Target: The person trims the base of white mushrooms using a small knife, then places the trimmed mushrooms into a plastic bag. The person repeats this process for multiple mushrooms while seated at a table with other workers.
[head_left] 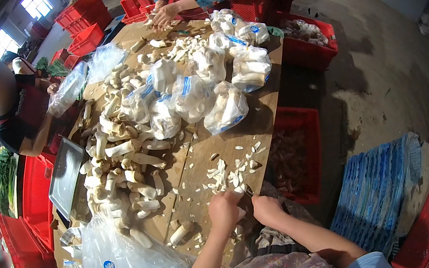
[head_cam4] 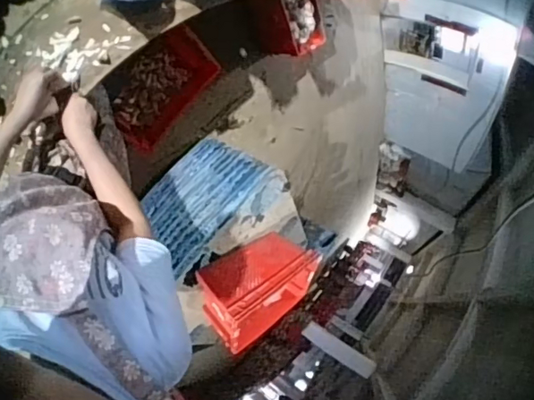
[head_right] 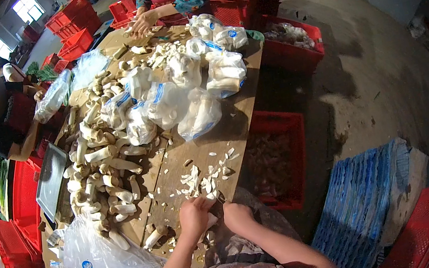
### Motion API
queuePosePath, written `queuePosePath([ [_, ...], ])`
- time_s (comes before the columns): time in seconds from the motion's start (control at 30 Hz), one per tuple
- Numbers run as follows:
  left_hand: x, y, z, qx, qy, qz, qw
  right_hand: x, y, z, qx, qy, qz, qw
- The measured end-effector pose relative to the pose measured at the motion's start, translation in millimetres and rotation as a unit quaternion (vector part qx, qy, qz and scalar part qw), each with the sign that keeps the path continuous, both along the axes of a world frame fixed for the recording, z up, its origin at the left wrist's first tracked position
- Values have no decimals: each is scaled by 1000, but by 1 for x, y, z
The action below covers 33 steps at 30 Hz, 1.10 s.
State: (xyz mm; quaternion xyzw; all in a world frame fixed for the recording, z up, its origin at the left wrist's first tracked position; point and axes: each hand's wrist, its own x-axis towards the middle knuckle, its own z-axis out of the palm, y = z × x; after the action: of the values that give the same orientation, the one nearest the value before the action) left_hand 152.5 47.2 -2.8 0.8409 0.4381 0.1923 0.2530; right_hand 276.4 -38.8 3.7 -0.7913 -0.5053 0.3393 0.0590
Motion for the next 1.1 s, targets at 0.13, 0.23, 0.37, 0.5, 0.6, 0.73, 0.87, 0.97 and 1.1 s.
queuePosePath([
  [0.13, -6, 5, 0, -86, 0, 12, 996, 2, -10, -2, -21, -5, 5, 1000],
  [0.23, -18, 14, 7, -182, 1, 59, 981, 12, -21, -2, -35, -21, 1, 999],
  [0.37, -41, 30, 5, -517, -297, 126, 793, 12, -28, 4, 17, -4, 12, 1000],
  [0.5, -42, 27, 31, -587, -330, 98, 733, 8, -18, 24, 261, -24, -23, 965],
  [0.6, -38, 17, 44, -594, -321, 91, 732, 6, -8, 38, 362, -88, 0, 928],
  [0.73, -28, 4, 58, -596, -321, 58, 734, 1, -3, 51, 369, -152, 39, 916],
  [0.87, -30, -6, 60, -571, -293, 60, 765, 7, -3, 35, 328, -196, 15, 924],
  [0.97, -32, -9, 79, -589, -311, 58, 744, 22, -7, 16, 268, -192, -34, 944],
  [1.1, -28, -7, 90, -633, -344, 125, 682, 13, -8, 33, 335, -148, -26, 930],
])
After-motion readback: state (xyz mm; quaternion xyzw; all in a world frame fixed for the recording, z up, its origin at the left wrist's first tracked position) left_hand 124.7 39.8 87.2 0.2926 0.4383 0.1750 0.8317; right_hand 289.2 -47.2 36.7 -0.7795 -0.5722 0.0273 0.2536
